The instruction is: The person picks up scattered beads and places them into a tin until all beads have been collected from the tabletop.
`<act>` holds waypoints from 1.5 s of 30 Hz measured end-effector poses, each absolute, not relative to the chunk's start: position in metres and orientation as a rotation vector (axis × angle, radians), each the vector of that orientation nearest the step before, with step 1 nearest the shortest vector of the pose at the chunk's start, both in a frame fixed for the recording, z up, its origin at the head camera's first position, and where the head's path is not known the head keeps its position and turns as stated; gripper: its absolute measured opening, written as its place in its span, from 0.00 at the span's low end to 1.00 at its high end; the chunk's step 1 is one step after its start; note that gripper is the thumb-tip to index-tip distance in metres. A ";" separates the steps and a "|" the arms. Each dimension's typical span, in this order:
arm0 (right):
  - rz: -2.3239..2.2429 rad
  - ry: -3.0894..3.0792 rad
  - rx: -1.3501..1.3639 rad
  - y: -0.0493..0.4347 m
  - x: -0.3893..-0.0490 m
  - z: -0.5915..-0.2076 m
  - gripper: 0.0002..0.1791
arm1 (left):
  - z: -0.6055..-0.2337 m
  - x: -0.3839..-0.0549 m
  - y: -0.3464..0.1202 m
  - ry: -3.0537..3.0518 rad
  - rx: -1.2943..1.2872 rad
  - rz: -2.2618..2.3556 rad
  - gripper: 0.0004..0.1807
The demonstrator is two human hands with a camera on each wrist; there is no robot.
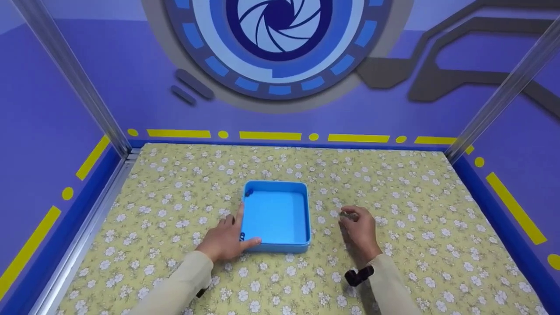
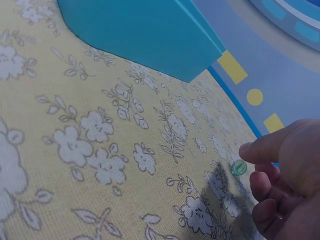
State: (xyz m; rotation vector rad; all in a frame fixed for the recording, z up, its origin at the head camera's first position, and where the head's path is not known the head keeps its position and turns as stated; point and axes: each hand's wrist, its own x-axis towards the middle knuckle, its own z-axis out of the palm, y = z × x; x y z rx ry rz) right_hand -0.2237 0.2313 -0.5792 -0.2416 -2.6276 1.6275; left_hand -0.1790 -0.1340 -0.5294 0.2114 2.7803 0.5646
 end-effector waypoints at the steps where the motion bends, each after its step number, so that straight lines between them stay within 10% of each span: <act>1: 1.632 -2.625 -0.243 0.231 -0.224 -0.580 0.14 | -0.530 -0.179 -0.134 2.780 0.210 0.563 0.59; 45: 1.439 -2.677 -0.279 0.228 -0.237 -0.587 0.09 | -0.532 -0.182 -0.134 2.774 0.219 0.538 0.59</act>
